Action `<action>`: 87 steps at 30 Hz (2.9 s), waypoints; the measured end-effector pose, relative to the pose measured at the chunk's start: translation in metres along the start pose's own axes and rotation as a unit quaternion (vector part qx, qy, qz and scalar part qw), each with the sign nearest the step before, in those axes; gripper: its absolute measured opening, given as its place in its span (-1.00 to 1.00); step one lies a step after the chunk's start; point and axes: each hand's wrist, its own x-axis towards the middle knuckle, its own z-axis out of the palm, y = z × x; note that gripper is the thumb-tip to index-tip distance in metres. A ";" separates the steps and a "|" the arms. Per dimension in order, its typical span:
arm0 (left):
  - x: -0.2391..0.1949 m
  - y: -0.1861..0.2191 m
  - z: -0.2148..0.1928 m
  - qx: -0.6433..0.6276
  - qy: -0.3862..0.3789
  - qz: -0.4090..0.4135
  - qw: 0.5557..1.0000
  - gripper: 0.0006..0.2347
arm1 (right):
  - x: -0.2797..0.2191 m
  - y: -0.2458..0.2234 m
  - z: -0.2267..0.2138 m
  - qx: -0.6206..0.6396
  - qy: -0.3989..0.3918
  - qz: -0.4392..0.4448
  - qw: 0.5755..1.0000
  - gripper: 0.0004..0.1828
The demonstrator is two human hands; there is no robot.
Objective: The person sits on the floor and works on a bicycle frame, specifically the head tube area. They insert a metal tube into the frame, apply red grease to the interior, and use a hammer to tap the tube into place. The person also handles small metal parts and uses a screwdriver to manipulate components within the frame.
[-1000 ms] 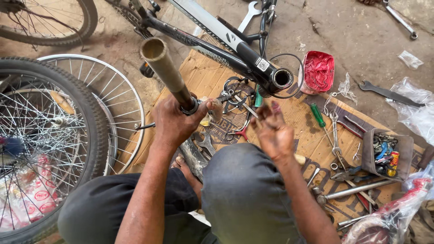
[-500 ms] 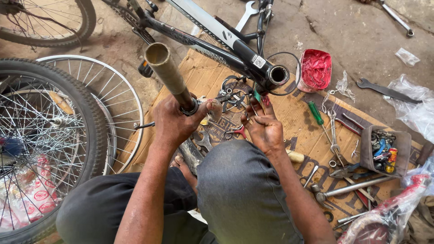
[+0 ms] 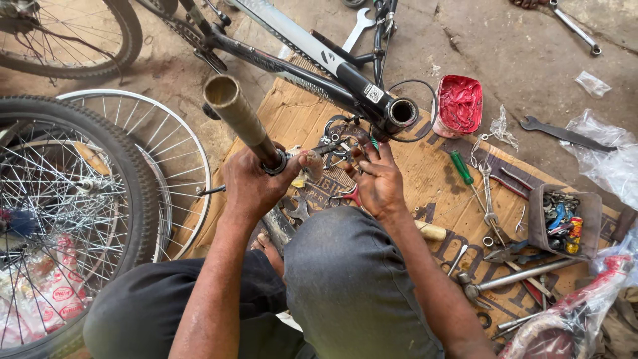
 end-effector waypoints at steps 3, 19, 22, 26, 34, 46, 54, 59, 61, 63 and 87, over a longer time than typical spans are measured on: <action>-0.001 0.001 -0.001 -0.035 0.007 0.012 0.999 -0.66 | -0.003 0.001 0.013 0.011 0.014 -0.012 1.000 -0.28; 0.003 0.003 -0.003 -0.005 -0.022 -0.029 0.999 -0.61 | -0.003 0.010 -0.047 0.259 -0.089 0.015 0.962 -0.48; 0.000 0.002 -0.003 -0.012 -0.015 -0.011 1.000 -0.64 | -0.013 0.004 -0.035 0.225 -0.081 0.021 0.971 -0.42; -0.002 -0.002 -0.003 -0.034 -0.021 -0.025 0.999 -0.65 | -0.040 -0.027 -0.034 0.084 -0.074 0.039 0.993 -0.32; 0.001 -0.001 -0.005 -0.005 -0.005 -0.005 1.000 -0.67 | 0.039 -0.124 -0.227 -0.779 0.152 -0.233 0.562 -0.40; 0.004 -0.023 -0.005 -0.039 -0.022 0.008 0.999 -0.66 | 0.122 -0.241 -0.265 -0.972 0.094 0.056 0.210 -0.21; 0.013 -0.038 -0.003 0.117 -0.024 0.124 0.985 -0.73 | 0.187 -0.225 -0.271 -0.979 0.053 0.060 0.189 -0.40; 0.013 -0.039 0.000 -0.014 -0.031 -0.044 0.998 -0.67 | 0.184 -0.225 -0.261 -0.990 0.026 0.079 0.113 -0.44; 0.014 -0.039 -0.001 -0.022 -0.035 -0.064 0.997 -0.67 | 0.183 -0.229 -0.255 -0.993 0.006 0.083 0.080 -0.48; 0.014 -0.039 -0.002 -0.023 -0.037 -0.077 0.996 -0.68 | 0.179 -0.236 -0.250 -0.993 -0.015 0.106 0.042 -0.51; 0.018 -0.016 -0.007 -0.058 0.019 -0.035 0.998 -0.67 | 0.031 -0.182 0.018 -0.737 -0.301 -0.337 0.504 -0.17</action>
